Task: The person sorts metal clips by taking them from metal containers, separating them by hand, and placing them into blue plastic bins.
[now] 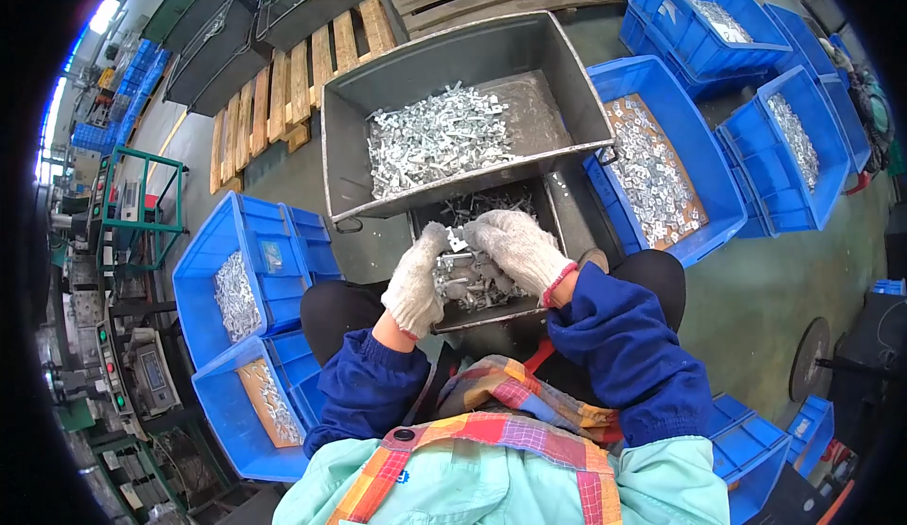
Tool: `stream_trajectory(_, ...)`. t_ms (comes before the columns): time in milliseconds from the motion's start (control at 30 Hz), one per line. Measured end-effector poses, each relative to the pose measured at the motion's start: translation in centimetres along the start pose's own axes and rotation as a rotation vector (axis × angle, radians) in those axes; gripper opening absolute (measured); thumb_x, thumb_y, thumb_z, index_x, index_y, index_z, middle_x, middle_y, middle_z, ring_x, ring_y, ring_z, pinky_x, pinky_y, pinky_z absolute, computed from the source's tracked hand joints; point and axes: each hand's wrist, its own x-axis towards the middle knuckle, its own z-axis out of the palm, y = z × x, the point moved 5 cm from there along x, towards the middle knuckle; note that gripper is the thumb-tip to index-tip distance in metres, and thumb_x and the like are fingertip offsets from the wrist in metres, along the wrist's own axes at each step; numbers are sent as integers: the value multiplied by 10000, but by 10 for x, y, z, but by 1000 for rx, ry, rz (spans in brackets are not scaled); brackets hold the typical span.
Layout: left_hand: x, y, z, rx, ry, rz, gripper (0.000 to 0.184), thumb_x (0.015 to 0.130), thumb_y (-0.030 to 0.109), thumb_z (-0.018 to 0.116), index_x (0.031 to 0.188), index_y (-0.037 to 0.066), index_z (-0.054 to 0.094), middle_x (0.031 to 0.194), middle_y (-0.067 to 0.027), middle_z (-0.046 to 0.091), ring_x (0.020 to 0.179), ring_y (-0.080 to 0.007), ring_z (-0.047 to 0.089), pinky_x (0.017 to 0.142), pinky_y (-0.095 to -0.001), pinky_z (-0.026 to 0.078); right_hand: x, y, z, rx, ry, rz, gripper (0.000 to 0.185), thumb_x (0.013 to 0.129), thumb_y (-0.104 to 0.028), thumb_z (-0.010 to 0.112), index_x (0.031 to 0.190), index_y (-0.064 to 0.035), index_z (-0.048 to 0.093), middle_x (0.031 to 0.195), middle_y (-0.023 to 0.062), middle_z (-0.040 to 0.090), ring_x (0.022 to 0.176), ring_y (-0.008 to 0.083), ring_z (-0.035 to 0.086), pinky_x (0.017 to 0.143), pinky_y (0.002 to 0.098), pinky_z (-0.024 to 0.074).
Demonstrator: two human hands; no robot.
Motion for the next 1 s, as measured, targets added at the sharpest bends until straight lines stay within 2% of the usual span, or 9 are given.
stream_trajectory(100,-4,2,3,58,14,9,421,1016,455,584,1130,54,641,950,-109,710,735,-184,700,533,-268,537,-2,-4,3,-43,4,-49,306,984,-320,590,1043,-48,717,737,20,632,554,110,578,469,292,452)
stream_trajectory(300,3,-4,-8,-64,-77,-116,391,1007,414,608,1124,43,654,984,-106,712,761,-193,709,550,-291,551,-15,-23,10,-50,-65,-60,285,990,-303,584,1003,-42,699,733,28,617,551,124,580,463,292,448)
stream_trajectory(400,0,5,0,122,-13,136,383,1009,376,602,1173,34,657,1008,-87,703,795,-175,692,575,-297,559,-5,-10,6,33,-50,-75,272,987,-301,598,977,-44,688,736,28,613,545,125,567,459,289,439)
stream_trajectory(500,-2,8,5,173,41,335,383,1004,354,604,1215,38,656,1043,-70,683,824,-152,668,585,-286,551,-4,-9,4,87,-17,-28,256,982,-296,614,975,-52,692,740,28,613,540,125,552,454,286,431)
stream_trajectory(700,4,4,-6,-11,61,138,403,996,364,614,1262,61,612,1011,-62,650,779,-149,649,551,-257,514,6,-1,1,173,39,-133,232,978,-288,628,971,-67,700,741,13,609,594,115,567,456,286,431)
stream_trajectory(800,3,4,-4,-33,36,98,398,1005,367,604,1261,62,600,993,-73,658,748,-167,651,543,-254,518,0,-4,-1,243,45,45,213,977,-274,630,988,-74,702,765,9,620,624,116,578,468,286,442)
stream_trajectory(900,7,2,-4,-151,-16,59,402,1021,365,591,1267,47,582,986,-103,672,731,-189,656,540,-260,532,8,6,-2,447,-1,-43,208,969,-267,663,1018,-68,699,810,21,650,643,128,601,508,282,489)
stream_trajectory(1000,10,1,-8,-293,-65,34,415,1040,357,568,1288,25,553,996,-148,682,732,-212,667,541,-273,549,8,1,1,829,-49,-174,212,964,-247,686,1044,-51,692,877,40,684,690,133,629,570,286,537)
